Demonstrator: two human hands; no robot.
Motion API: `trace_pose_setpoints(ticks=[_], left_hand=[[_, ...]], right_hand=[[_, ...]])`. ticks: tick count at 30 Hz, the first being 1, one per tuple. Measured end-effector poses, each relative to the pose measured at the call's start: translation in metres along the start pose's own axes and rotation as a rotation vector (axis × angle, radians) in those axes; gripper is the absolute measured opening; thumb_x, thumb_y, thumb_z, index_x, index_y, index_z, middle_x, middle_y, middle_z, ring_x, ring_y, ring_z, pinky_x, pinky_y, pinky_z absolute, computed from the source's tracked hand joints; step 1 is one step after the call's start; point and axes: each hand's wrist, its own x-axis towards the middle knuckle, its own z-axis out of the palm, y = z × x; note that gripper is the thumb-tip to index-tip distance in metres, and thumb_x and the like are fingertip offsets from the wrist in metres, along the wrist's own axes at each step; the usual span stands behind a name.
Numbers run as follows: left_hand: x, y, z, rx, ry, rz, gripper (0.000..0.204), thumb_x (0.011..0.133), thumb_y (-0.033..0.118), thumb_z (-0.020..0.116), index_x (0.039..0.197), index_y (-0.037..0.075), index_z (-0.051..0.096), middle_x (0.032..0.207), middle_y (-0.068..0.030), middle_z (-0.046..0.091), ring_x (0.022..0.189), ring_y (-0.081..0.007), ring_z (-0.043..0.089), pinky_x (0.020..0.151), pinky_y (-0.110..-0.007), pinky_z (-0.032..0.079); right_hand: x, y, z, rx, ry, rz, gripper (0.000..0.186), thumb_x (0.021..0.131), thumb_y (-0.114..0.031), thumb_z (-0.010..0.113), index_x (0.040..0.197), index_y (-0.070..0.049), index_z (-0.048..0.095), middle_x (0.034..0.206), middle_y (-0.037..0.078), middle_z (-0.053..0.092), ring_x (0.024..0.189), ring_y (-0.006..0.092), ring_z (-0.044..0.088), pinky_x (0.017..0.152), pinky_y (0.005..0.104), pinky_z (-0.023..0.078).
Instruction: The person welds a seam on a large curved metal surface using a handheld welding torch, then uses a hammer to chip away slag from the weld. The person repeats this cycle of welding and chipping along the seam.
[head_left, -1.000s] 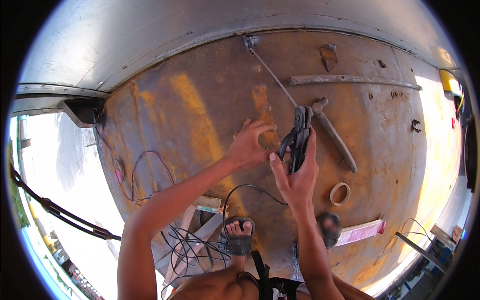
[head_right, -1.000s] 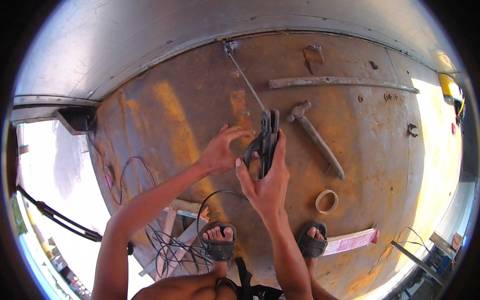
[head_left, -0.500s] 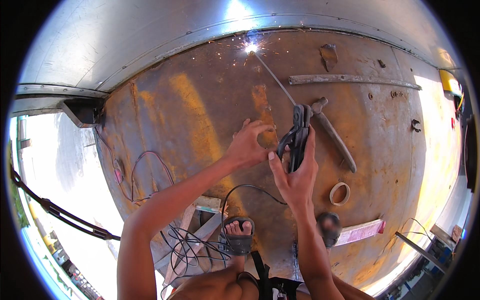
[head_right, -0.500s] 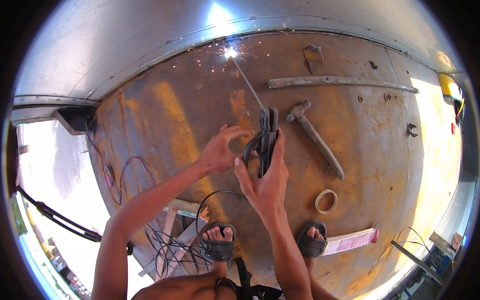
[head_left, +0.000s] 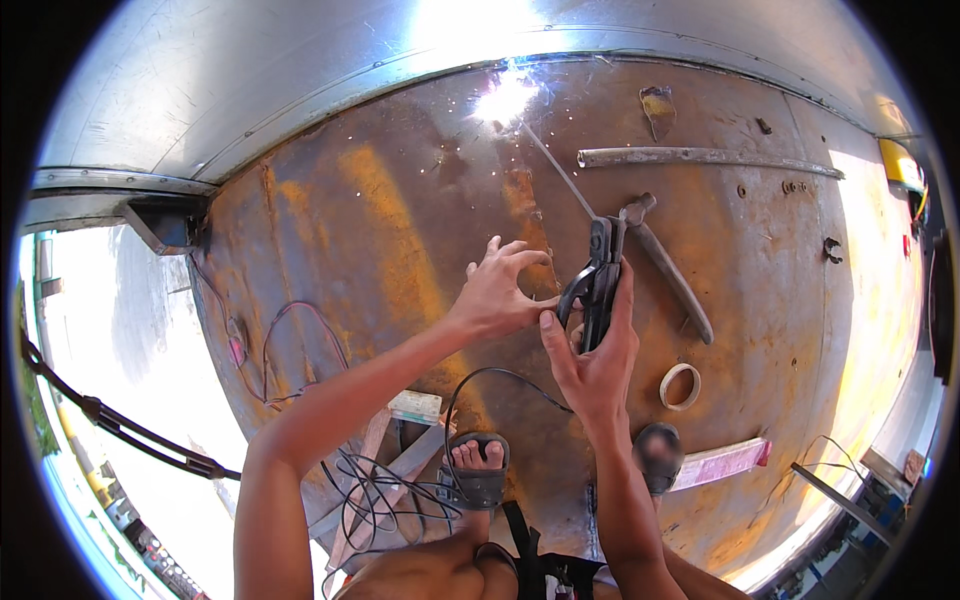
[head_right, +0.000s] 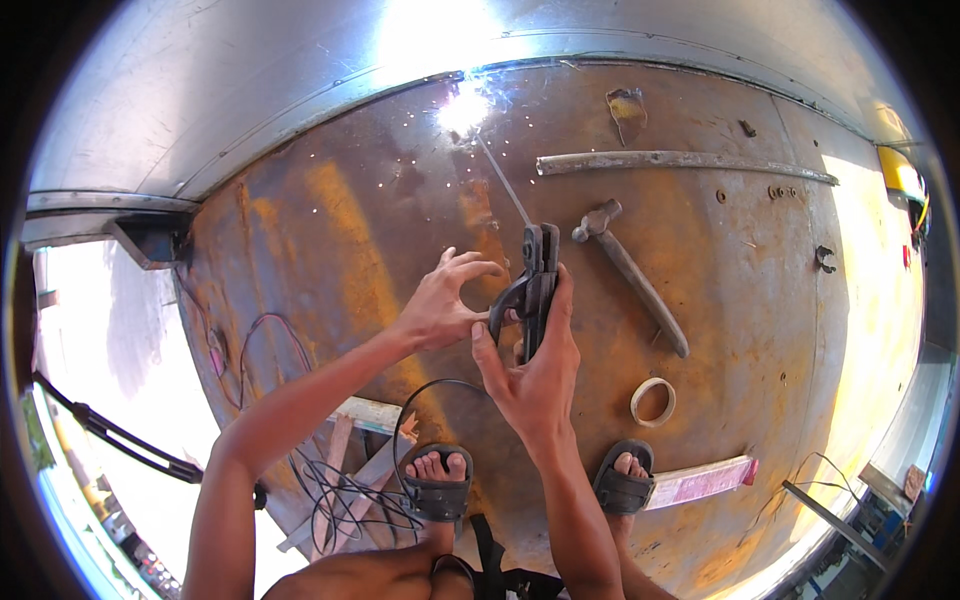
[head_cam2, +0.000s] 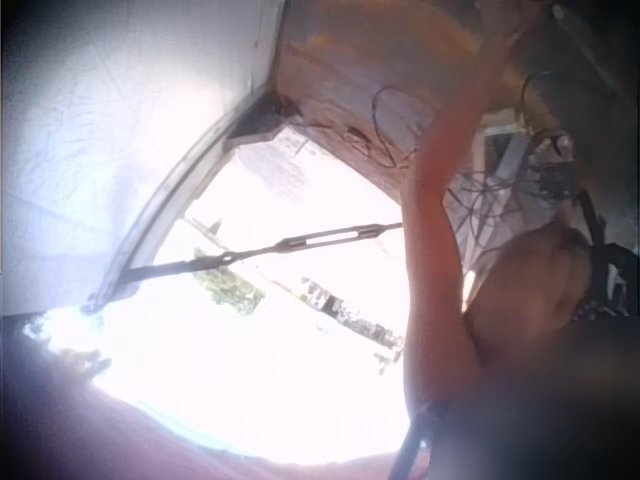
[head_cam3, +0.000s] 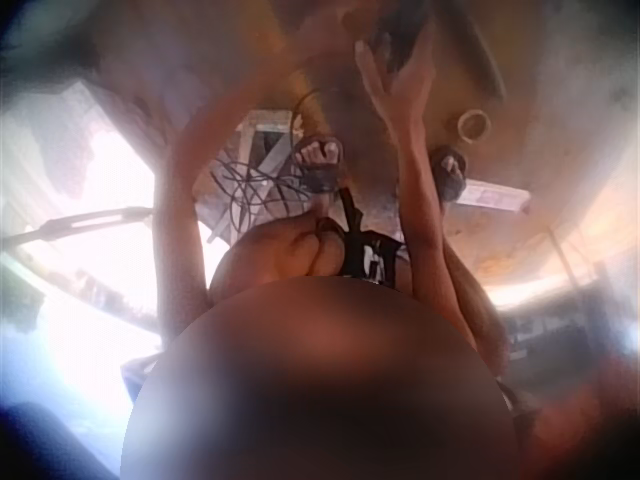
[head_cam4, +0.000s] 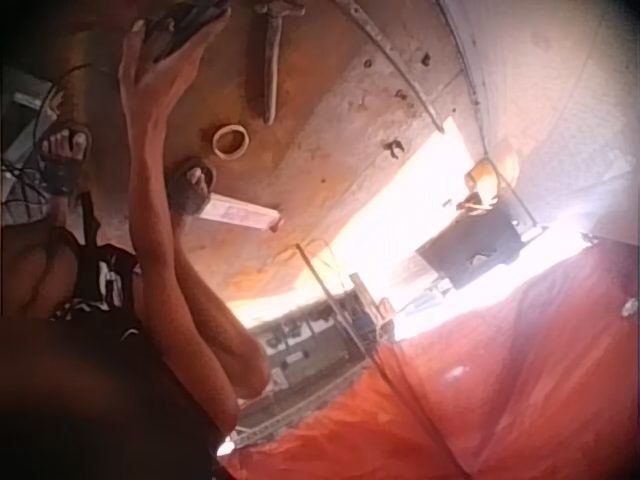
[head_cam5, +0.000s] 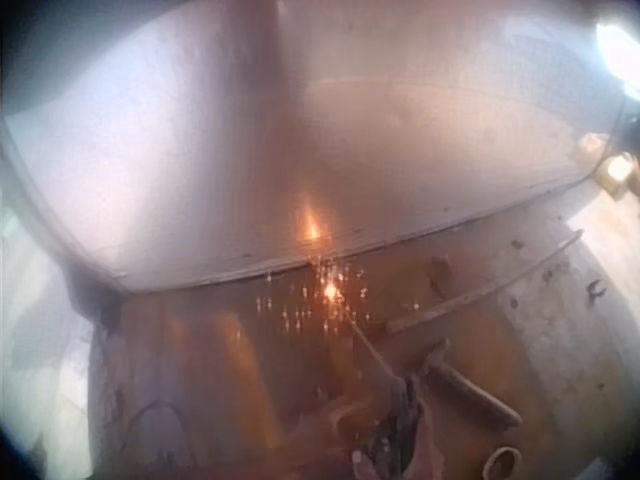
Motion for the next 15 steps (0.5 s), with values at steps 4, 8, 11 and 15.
trace_pose_setpoints(ticks=[4,8,11,15], left_hand=[[-0.0022,0.0032,-0.0026,-0.003,-0.022,-0.023,0.089,0.075,0.059,0.089,0.145,0.012,0.064,0.157,-0.0177,0.054,0.16,-0.0502,0.023,0.121,-0.078,0.022],[-0.0034,0.0026,0.0,0.024,0.024,-0.019,0.082,0.073,0.055,0.091,0.142,0.018,0.067,0.162,-0.0272,0.048,0.159,-0.052,0.026,0.128,-0.058,0.03],[-0.0032,0.0029,-0.0009,0.025,0.01,-0.032,0.081,0.073,0.052,0.092,0.143,0.018,0.067,0.163,-0.0269,0.047,0.159,-0.0508,0.027,0.129,-0.057,0.03],[-0.0039,0.0012,-0.0001,0.02,0.02,-0.031,0.08,0.073,0.049,0.092,0.143,0.018,0.067,0.163,-0.0266,0.047,0.159,-0.0499,0.027,0.129,-0.057,0.029]], right_hand=[[-0.0001,-0.0064,-0.001,0.005,-0.025,0.072,0.094,0.09,-0.016,0.083,0.162,0.006,0.027,0.103,0.015,0.072,0.088,0.0218,0.072,0.078,0.032,0.056],[0.0009,-0.001,0.0007,-0.022,0.0,-0.025,0.094,0.09,-0.015,0.083,0.162,0.006,0.027,0.102,0.014,0.072,0.087,0.0225,0.073,0.079,0.0336,0.057],[0.001,-0.0029,0.0001,-0.021,-0.012,-0.003,0.094,0.09,-0.015,0.083,0.162,0.006,0.027,0.102,0.014,0.072,0.087,0.0229,0.073,0.08,0.0342,0.057],[0.0012,-0.0043,-0.0002,-0.022,-0.026,0.021,0.094,0.09,-0.015,0.083,0.162,0.006,0.027,0.103,0.015,0.072,0.088,0.0232,0.073,0.081,0.0343,0.057]])
